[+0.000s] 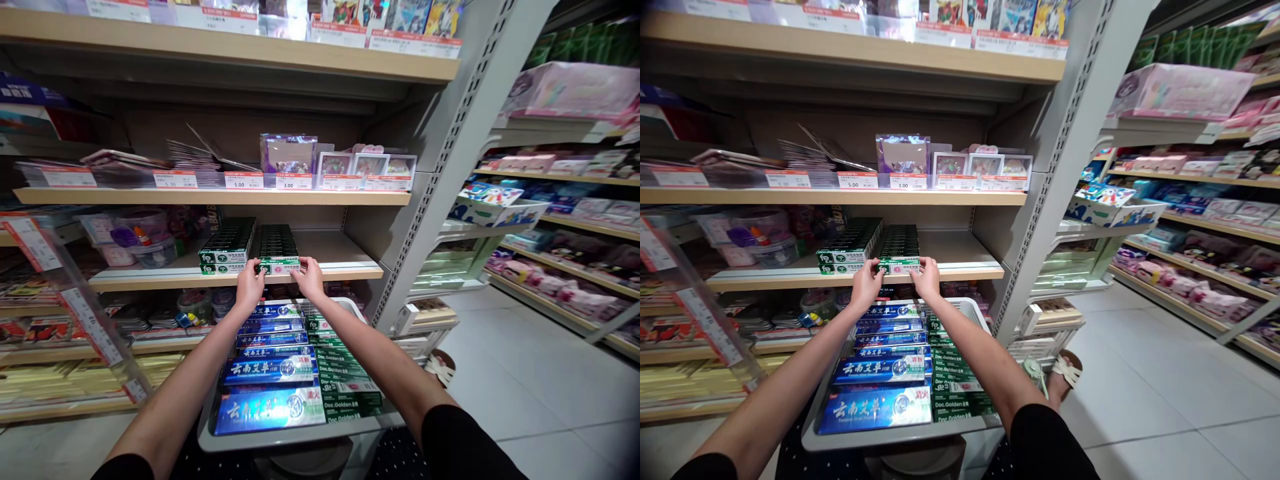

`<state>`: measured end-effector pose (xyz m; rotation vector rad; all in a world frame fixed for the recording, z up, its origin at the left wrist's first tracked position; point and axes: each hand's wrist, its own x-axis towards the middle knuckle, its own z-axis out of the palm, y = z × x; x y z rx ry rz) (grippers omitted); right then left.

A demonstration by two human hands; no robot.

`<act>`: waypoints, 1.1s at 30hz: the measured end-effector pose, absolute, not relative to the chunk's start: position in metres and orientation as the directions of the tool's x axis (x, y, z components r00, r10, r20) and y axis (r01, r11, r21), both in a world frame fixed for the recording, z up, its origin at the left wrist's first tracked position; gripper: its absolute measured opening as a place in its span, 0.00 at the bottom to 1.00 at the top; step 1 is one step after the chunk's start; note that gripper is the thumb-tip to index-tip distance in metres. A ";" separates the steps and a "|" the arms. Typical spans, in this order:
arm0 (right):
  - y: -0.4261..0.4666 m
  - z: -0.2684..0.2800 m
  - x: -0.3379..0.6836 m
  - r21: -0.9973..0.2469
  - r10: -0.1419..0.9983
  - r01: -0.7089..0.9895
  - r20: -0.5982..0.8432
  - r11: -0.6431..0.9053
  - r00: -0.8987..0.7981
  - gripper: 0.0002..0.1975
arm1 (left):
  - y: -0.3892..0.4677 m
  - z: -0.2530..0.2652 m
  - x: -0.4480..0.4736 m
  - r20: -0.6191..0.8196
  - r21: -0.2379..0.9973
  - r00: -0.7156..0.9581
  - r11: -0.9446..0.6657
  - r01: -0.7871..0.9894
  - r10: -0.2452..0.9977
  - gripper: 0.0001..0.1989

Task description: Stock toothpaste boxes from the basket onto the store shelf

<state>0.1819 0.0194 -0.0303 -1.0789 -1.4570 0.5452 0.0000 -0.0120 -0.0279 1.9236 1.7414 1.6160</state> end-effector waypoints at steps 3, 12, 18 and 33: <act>0.023 -0.028 0.183 -0.816 0.842 0.347 0.527 0.463 0.117 0.15 | -0.006 -0.030 -0.001 0.625 0.633 -0.173 -0.365 0.682 0.761 0.14; 0.031 -0.021 0.187 -0.842 0.889 0.355 0.454 0.406 0.057 0.15 | 0.005 -0.035 -0.006 0.609 0.641 -0.160 -0.363 0.677 0.777 0.15; 0.035 -0.022 0.187 -0.822 0.874 0.364 0.484 0.438 0.041 0.14 | 0.007 -0.030 -0.005 0.606 0.622 -0.161 -0.338 0.706 0.779 0.15; 0.033 -0.025 0.190 -0.802 0.857 0.355 0.516 0.480 0.007 0.18 | 0.006 -0.031 -0.004 0.627 0.575 -0.133 -0.340 0.744 0.768 0.16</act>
